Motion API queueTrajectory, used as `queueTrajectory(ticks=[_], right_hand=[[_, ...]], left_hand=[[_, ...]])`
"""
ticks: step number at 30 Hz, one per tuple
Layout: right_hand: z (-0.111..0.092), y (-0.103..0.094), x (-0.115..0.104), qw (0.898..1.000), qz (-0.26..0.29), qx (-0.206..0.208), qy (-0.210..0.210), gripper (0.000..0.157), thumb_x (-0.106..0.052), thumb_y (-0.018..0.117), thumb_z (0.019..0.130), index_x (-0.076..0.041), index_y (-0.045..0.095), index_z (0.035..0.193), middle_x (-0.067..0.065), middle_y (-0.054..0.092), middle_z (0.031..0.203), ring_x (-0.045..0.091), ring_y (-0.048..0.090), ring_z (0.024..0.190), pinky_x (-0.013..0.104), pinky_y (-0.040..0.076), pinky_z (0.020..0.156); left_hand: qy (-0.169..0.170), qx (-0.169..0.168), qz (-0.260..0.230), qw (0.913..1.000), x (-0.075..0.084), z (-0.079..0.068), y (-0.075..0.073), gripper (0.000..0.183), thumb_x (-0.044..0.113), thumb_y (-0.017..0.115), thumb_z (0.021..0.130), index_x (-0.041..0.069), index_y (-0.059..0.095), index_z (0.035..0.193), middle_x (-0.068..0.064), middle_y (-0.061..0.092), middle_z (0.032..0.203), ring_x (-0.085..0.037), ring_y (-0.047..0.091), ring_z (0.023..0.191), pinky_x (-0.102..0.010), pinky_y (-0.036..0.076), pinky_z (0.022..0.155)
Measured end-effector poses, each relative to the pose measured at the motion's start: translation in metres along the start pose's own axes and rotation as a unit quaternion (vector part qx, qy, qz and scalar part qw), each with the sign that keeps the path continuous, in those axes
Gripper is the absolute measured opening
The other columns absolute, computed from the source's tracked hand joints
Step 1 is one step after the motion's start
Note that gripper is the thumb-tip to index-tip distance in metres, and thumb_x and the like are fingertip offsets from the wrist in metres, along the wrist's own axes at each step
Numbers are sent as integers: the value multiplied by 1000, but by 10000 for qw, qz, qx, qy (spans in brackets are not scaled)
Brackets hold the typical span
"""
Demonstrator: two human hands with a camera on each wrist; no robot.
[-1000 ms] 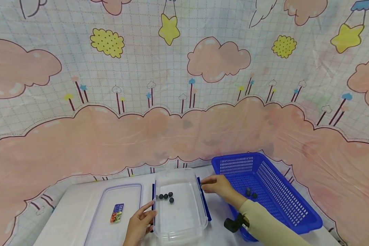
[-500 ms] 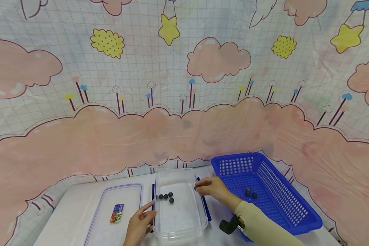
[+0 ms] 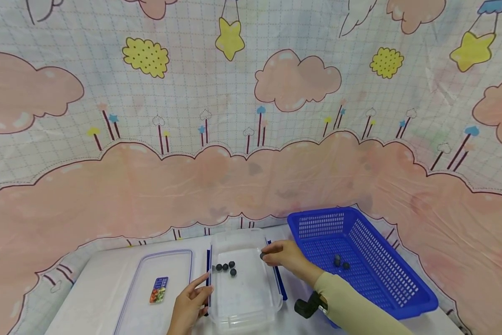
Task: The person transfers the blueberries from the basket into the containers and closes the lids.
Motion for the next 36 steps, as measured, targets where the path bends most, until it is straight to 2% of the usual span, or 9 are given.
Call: queueTrajectory(ticks=[6, 17, 24, 36], right_hand=[[2, 7, -3, 9999, 91, -37, -40, 25, 0, 72, 86, 11, 69, 107, 17, 72, 100, 23, 72, 85, 34, 59, 77], [3, 16, -7, 9999, -129, 10, -31, 22, -2, 75, 84, 6, 72, 104, 14, 72, 97, 23, 72, 84, 33, 59, 76], [7, 24, -9, 9998, -89, -43, -169, 22, 1, 75, 83, 8, 71, 104, 15, 72, 97, 22, 72, 83, 33, 60, 75], [16, 32, -10, 9991, -341, 142, -213, 20, 3, 75, 81, 6, 72, 101, 13, 73, 93, 20, 71, 82, 31, 60, 72]], left_hand=[[17, -5, 55, 10000, 0, 0, -1, 51, 15, 70, 91, 4, 55, 139, 5, 65, 80, -12, 53, 68, -23, 50, 53], [-23, -1, -9, 10000, -2, 1, -1, 51, 15, 71, 91, 5, 55, 138, 5, 66, 81, -13, 54, 69, -24, 51, 55], [-22, -8, -15, 10000, -2, 1, -1, 51, 15, 71, 91, 5, 55, 138, 5, 66, 81, -13, 53, 69, -24, 51, 55], [-5, -16, 11, 10000, -1, 0, 0, 51, 15, 70, 91, 4, 55, 139, 4, 66, 81, -12, 53, 69, -23, 50, 54]])
Point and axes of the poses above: each hand's wrist, its own z-axis towards the middle knuckle, its own y-axis out of the palm, x = y × z, the point moved 10 cm from there along z, towards the middle knuckle
